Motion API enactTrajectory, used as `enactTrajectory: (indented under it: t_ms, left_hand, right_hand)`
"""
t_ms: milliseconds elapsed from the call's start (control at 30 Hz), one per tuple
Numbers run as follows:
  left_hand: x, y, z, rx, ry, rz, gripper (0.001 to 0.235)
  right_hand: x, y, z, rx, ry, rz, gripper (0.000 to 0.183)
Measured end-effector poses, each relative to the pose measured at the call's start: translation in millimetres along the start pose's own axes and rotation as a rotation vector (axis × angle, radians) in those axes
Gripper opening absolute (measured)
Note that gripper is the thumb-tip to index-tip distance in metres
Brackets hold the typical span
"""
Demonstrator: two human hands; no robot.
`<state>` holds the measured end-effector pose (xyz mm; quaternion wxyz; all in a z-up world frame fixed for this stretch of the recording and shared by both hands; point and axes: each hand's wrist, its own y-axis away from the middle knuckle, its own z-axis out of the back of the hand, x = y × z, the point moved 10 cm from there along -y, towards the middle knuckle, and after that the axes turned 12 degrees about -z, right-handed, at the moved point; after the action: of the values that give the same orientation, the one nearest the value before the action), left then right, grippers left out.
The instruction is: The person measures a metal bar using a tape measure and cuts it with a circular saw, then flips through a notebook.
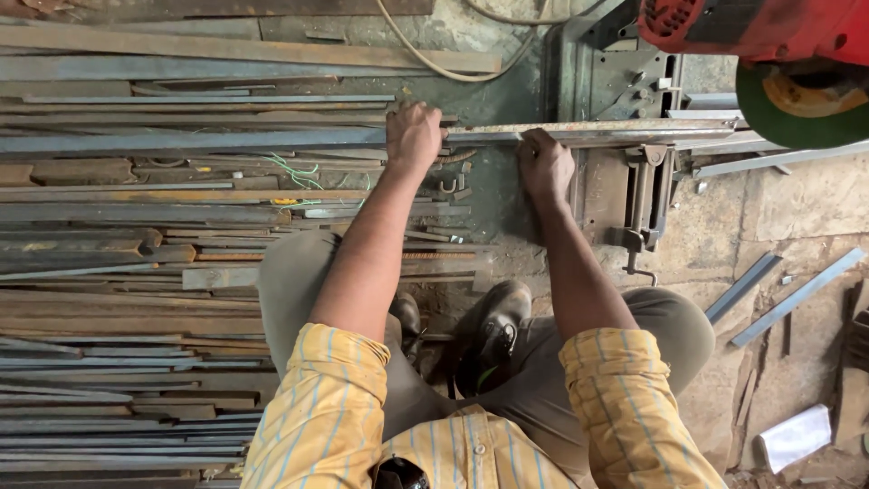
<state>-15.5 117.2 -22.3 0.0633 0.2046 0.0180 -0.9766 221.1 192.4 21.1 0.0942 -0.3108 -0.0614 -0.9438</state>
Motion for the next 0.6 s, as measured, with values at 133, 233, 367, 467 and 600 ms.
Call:
enactTrajectory:
  t_ms: [133, 233, 367, 467, 600]
  left_hand:
    - [3, -3, -8, 0.070, -0.014, 0.039, 0.024]
    - [0, 0, 1, 0.022, -0.005, 0.035, 0.021]
    - [-2, -1, 4, 0.057, -0.011, 0.051, 0.024]
    - [2, -2, -5, 0.127, -0.003, 0.069, 0.025]
    - [4, -2, -12, 0.172, 0.010, 0.085, 0.027]
  right_hand:
    - [-3, -10, -8, -0.013, 0.098, 0.023, 0.011]
    - [-7, -13, -16, -0.014, 0.178, 0.052, 0.010]
    - [-1, -15, -17, -0.027, 0.205, 0.079, 0.009]
    - [6, -23, -21, 0.027, 0.324, 0.061, 0.010]
    - [-32, -33, -62, 0.752, 0.680, -0.259, 0.017]
